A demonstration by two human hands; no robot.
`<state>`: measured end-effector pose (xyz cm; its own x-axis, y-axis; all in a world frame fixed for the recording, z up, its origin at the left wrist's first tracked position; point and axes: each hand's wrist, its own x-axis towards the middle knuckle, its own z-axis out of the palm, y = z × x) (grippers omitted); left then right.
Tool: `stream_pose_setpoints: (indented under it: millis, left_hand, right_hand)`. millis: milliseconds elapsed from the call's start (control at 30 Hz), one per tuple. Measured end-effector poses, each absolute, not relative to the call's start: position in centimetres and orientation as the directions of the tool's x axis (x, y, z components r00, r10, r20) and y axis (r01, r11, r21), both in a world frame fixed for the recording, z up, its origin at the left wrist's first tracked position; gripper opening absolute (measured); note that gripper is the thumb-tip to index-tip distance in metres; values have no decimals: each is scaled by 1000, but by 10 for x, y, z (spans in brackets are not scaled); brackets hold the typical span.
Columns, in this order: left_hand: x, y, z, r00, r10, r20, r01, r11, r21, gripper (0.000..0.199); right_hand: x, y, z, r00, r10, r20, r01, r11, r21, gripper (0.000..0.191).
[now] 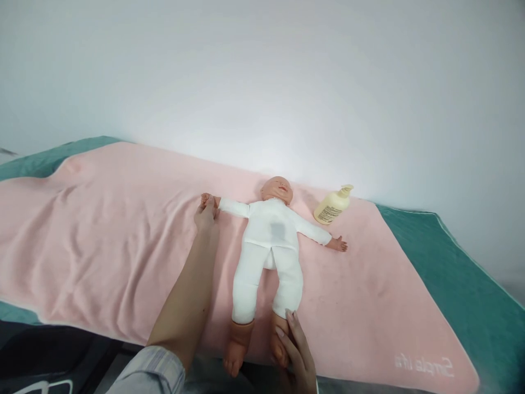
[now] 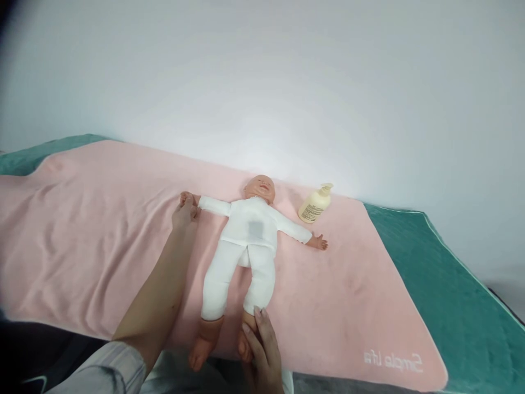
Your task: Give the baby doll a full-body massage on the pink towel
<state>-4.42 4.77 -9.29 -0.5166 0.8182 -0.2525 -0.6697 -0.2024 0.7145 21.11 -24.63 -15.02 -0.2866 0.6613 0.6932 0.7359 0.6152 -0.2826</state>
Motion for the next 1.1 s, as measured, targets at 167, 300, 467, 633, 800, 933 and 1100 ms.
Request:
stream_pose_setpoints:
  millis: [167,300,467,633,800,933,1100]
  left_hand:
    - [-35,42,-79,-647,740,-181,-539,-276,796,25]
    - [-25,37,-64,-671,741,24,-378,-371,848,32]
    - [-6,25,-52,-471,828,303,-306,-476,824,37]
    - [13,10,-48,-69,869,491,-179,-495,851,33]
    - [18,-1,-44,328,759,563,-34,-586,810,26]
    - [18,-3,-40,406,711,574,16,-634,773,26]
    - [18,-2,-40,342,774,533,-36,-556,830,26]
  right_hand:
    - [221,-226,-130,-281,647,709,711,637,-299,51]
    - [226,-199,-102,-255,674,693,665,643,-380,51]
    - [218,-161,-74,-184,709,681,553,647,-524,48]
    - [214,-130,-55,-131,751,647,460,624,-632,41]
    - [220,-117,-50,-73,786,614,427,581,-693,43]
    - [221,-118,-52,-71,776,626,433,589,-682,43]
    - [221,-130,-55,-79,770,633,480,586,-653,39]
